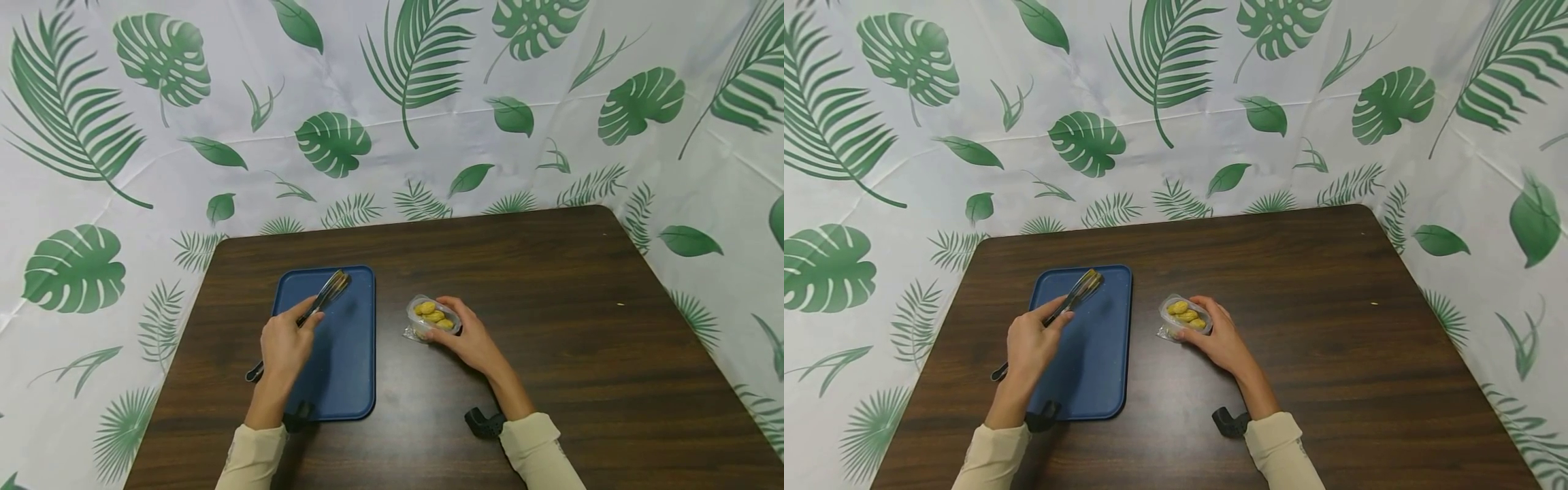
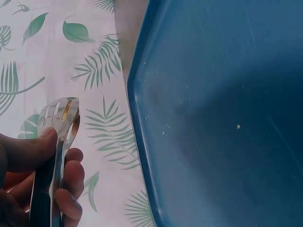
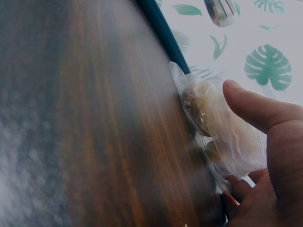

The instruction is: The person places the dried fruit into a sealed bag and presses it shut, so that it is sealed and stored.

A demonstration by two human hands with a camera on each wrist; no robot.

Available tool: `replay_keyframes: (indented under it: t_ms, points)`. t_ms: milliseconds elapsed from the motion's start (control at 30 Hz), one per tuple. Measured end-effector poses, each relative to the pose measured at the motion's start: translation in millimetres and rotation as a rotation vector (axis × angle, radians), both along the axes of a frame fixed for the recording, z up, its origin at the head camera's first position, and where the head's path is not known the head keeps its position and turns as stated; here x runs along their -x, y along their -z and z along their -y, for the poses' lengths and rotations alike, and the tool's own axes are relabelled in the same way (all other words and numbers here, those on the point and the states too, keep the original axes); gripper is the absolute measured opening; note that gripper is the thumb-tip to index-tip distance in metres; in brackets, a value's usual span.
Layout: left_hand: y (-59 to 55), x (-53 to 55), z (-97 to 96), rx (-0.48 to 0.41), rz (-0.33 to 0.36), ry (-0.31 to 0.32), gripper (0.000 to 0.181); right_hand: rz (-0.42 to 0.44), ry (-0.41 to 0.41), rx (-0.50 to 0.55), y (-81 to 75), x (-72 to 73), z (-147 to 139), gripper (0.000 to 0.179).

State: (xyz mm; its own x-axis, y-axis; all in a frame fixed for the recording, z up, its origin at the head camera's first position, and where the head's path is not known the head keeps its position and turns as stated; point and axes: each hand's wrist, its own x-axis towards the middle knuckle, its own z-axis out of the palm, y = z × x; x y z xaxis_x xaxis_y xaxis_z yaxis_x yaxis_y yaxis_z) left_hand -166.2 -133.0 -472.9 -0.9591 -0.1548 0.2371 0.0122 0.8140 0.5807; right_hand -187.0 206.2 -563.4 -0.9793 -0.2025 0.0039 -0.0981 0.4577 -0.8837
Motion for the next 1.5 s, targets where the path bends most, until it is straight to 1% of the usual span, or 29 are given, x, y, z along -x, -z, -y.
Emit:
replay_keyframes:
  t_ms: [233, 533, 700, 833, 1067, 1300, 1500]
  points:
    - [-1.5, -2.3, -3.8, -0.012, -0.019, 0.012, 0.038, 0.004, 0.002, 0.007, 0.2, 0.0, 0.1, 0.07]
    - [-5.1, -8.1, -12.4, -0.046, -0.033, 0.051, 0.036, 0.003, -0.002, 0.001, -1.7, -0.5, 0.6, 0.07]
    - [-5.2, -11.1, -17.5, -0.057, -0.044, 0.062, 0.036, 0.0, -0.001, 0.001, -1.4, -0.4, 0.2, 0.07]
    - [-4.5, -12.8, -21.6, -0.059, -0.063, 0.075, 0.036, -0.003, 0.0, -0.004, -1.0, -0.3, -0.1, 0.07]
    - [-5.7, -16.8, -28.1, -0.062, -0.064, 0.099, 0.036, -0.005, -0.001, 0.0, -0.1, 0.1, -0.3, 0.07]
    - [-6.5, -18.1, -35.0, -0.054, -0.094, 0.12, 0.036, -0.01, -0.005, 0.005, 1.3, 1.1, -0.9, 0.07]
    - [-8.2, -20.5, -41.0, -0.062, -0.102, 0.142, 0.036, -0.009, -0.006, 0.005, 1.3, 1.2, -0.7, 0.071]
